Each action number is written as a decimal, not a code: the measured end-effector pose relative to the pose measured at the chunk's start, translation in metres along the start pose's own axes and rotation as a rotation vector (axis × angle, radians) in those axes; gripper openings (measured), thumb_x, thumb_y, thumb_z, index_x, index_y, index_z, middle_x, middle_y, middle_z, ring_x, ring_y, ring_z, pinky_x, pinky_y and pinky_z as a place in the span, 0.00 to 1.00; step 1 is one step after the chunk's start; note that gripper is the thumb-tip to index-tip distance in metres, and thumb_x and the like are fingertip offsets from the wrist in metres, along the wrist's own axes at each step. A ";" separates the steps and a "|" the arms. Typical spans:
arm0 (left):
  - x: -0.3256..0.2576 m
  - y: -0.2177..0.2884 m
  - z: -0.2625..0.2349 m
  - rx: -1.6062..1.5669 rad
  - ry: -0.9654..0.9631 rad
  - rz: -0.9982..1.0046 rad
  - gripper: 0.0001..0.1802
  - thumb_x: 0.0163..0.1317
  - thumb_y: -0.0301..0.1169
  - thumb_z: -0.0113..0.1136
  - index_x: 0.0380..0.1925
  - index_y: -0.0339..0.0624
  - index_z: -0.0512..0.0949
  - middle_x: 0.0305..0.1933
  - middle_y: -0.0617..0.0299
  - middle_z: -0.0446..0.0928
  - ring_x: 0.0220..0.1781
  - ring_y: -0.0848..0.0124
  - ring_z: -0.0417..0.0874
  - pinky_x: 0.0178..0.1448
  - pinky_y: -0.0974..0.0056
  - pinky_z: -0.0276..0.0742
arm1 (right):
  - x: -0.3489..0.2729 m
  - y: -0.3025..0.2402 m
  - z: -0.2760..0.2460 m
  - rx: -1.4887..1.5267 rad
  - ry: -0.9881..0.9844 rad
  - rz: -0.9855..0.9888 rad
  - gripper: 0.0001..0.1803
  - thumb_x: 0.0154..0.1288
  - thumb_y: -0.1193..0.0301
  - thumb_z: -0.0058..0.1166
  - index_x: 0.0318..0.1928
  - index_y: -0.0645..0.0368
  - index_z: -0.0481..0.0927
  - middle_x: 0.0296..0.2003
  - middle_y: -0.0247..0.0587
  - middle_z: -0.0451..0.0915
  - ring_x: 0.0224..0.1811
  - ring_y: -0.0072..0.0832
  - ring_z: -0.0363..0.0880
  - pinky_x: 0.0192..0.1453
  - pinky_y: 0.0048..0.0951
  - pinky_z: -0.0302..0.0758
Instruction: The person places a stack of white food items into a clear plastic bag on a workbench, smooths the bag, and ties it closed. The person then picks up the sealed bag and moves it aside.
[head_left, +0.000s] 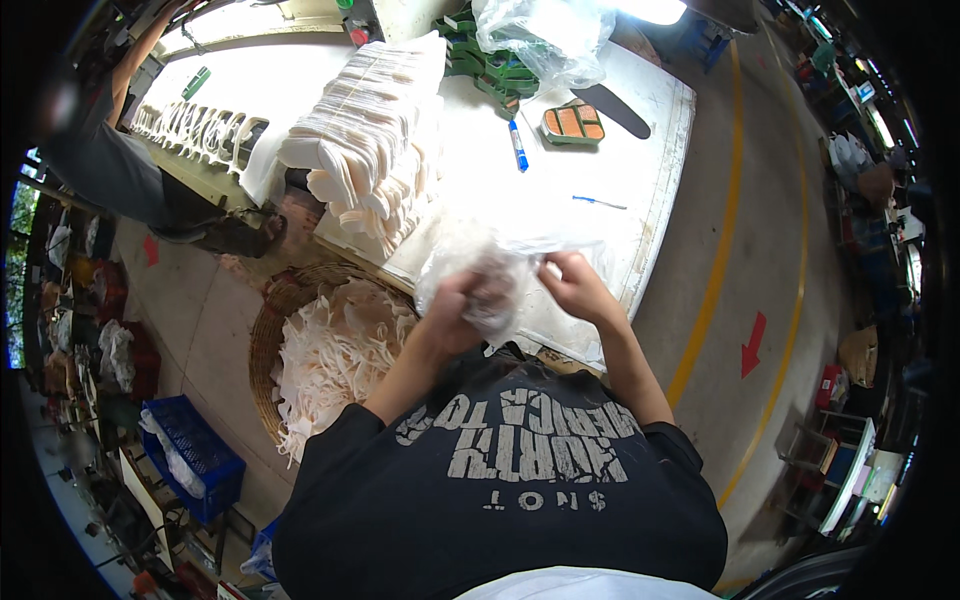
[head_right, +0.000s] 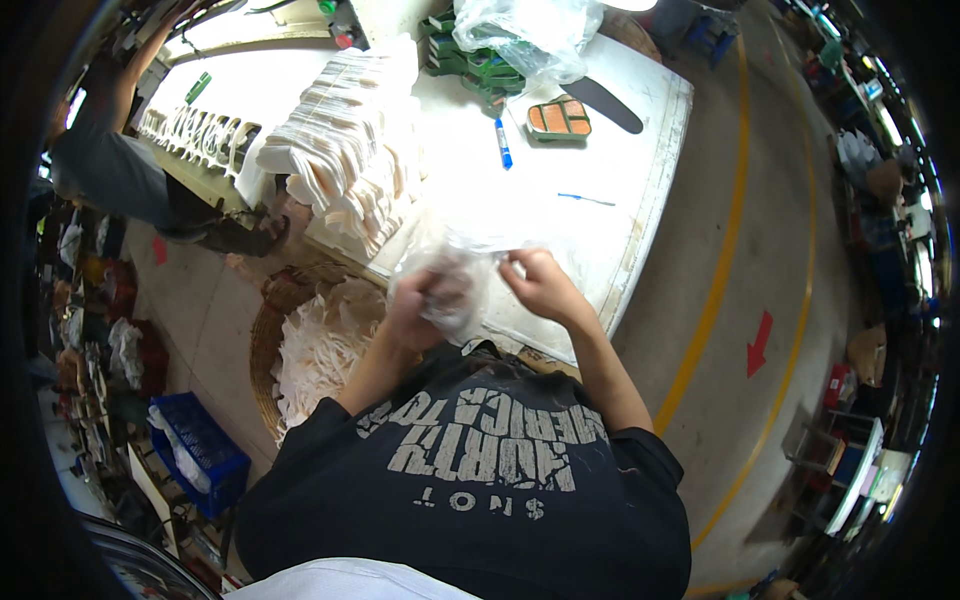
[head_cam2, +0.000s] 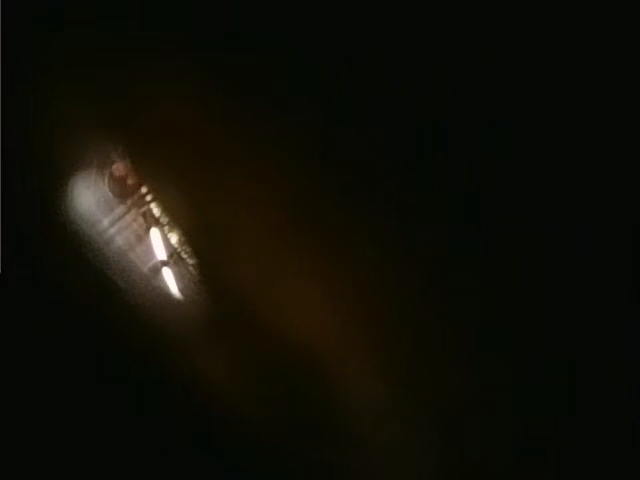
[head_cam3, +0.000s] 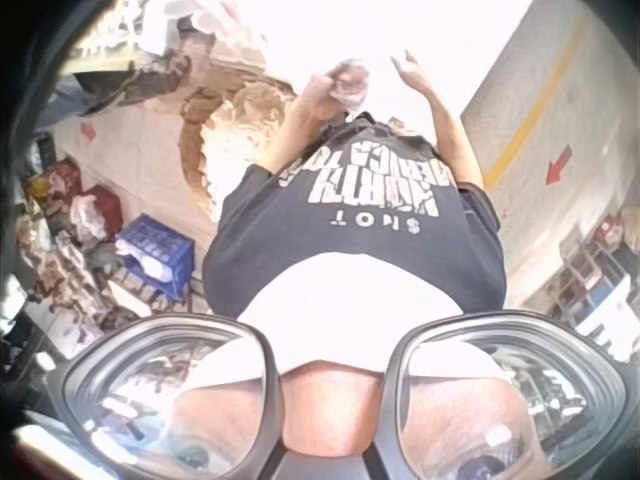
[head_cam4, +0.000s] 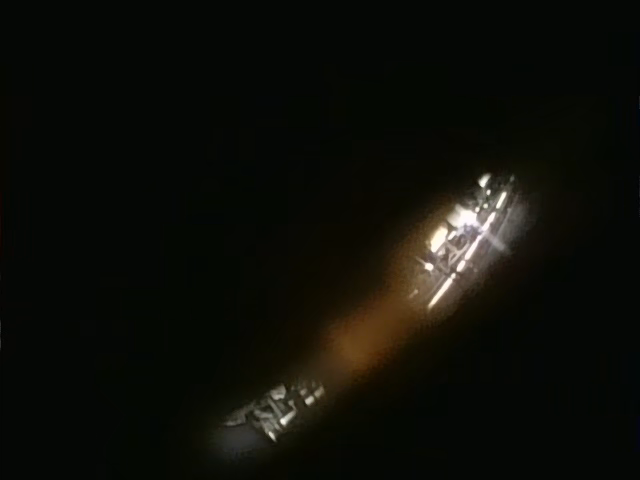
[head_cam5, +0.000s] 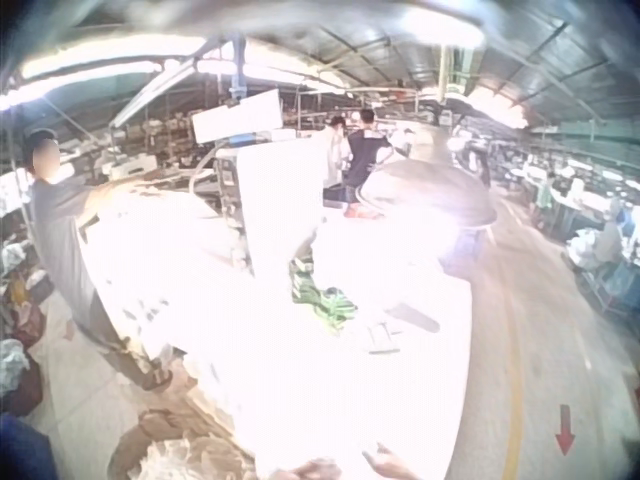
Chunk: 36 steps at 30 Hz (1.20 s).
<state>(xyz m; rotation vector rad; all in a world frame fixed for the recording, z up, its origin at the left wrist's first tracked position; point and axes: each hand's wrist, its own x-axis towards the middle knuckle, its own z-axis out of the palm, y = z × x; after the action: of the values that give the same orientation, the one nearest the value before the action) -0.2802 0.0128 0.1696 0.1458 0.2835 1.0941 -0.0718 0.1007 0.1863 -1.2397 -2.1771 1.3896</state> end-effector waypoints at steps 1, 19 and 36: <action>0.004 -0.010 0.006 0.019 -0.048 -0.074 0.12 0.82 0.39 0.46 0.46 0.45 0.75 0.25 0.74 0.64 0.21 0.80 0.64 0.23 0.72 0.62 | 0.007 0.005 0.012 0.272 0.272 -0.268 0.12 0.72 0.76 0.54 0.50 0.69 0.85 0.44 0.48 0.89 0.48 0.36 0.85 0.56 0.35 0.80; -0.004 -0.020 0.019 0.331 0.201 -0.188 0.21 0.84 0.50 0.41 0.50 0.46 0.75 0.25 0.75 0.63 0.21 0.82 0.61 0.24 0.74 0.59 | -0.024 -0.033 0.002 0.274 0.085 -0.426 0.12 0.75 0.74 0.55 0.31 0.66 0.78 0.29 0.45 0.78 0.32 0.31 0.76 0.39 0.33 0.73; -0.025 0.046 -0.004 0.411 0.441 0.238 0.16 0.82 0.40 0.43 0.56 0.45 0.76 0.26 0.71 0.66 0.23 0.82 0.62 0.23 0.74 0.57 | -0.025 -0.013 -0.010 -0.817 -0.356 0.311 0.27 0.82 0.53 0.42 0.51 0.65 0.84 0.39 0.55 0.88 0.43 0.50 0.87 0.53 0.51 0.81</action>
<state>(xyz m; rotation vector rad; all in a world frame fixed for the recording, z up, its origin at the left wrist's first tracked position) -0.3311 0.0117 0.1812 0.3102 0.9065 1.2887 -0.0575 0.0849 0.2076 -1.7517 -3.0764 0.8494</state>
